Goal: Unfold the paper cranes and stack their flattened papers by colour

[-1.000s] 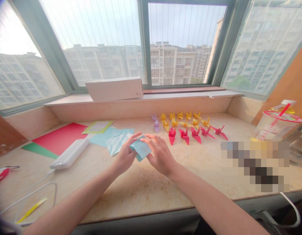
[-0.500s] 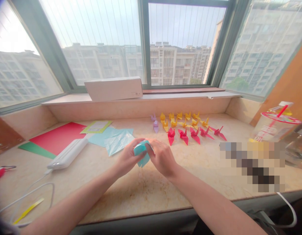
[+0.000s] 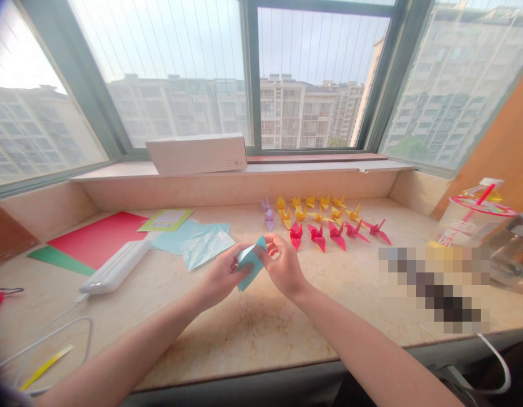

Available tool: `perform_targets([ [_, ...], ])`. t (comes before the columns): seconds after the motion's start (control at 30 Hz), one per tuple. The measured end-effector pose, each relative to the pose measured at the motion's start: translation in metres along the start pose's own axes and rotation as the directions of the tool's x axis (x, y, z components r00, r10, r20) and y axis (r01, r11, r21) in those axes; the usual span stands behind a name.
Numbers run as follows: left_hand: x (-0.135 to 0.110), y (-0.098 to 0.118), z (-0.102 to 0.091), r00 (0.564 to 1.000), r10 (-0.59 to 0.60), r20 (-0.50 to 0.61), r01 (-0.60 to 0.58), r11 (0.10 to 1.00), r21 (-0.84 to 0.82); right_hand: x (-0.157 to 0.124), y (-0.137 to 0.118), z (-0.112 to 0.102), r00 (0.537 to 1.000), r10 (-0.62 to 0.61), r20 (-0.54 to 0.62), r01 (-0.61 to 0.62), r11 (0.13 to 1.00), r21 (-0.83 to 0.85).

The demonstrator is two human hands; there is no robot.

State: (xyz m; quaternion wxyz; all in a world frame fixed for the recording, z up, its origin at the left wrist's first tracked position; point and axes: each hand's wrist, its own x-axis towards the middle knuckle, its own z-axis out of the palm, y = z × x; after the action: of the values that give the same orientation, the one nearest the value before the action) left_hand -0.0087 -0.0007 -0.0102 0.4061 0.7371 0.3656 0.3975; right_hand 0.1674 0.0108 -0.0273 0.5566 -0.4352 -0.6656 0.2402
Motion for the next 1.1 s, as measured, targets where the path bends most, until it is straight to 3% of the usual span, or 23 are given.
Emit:
perform_targets([
  [0.23,-0.002,0.002,-0.001,0.991,-0.06,0.119,0.084,0.973,-0.213,-0.002,-0.003,0.002,0.999,0.051,0.001,-0.05,0.98,0.194],
  [0.67,-0.003,0.023,-0.007,0.988,-0.064,0.139,0.076,0.993,-0.089,0.005,-0.014,-0.006,0.997,0.078,0.012,-0.078,0.942,0.328],
  [0.97,-0.003,0.021,-0.005,0.987,-0.046,0.153,0.078,0.974,-0.212,0.004,-0.019,-0.013,0.997,0.076,0.007,-0.075,0.956,0.284],
  [1.1,-0.002,0.016,-0.005,0.988,-0.017,0.155,0.05,0.976,-0.211,0.007,-0.018,-0.014,0.991,0.102,0.092,-0.126,0.939,0.319],
])
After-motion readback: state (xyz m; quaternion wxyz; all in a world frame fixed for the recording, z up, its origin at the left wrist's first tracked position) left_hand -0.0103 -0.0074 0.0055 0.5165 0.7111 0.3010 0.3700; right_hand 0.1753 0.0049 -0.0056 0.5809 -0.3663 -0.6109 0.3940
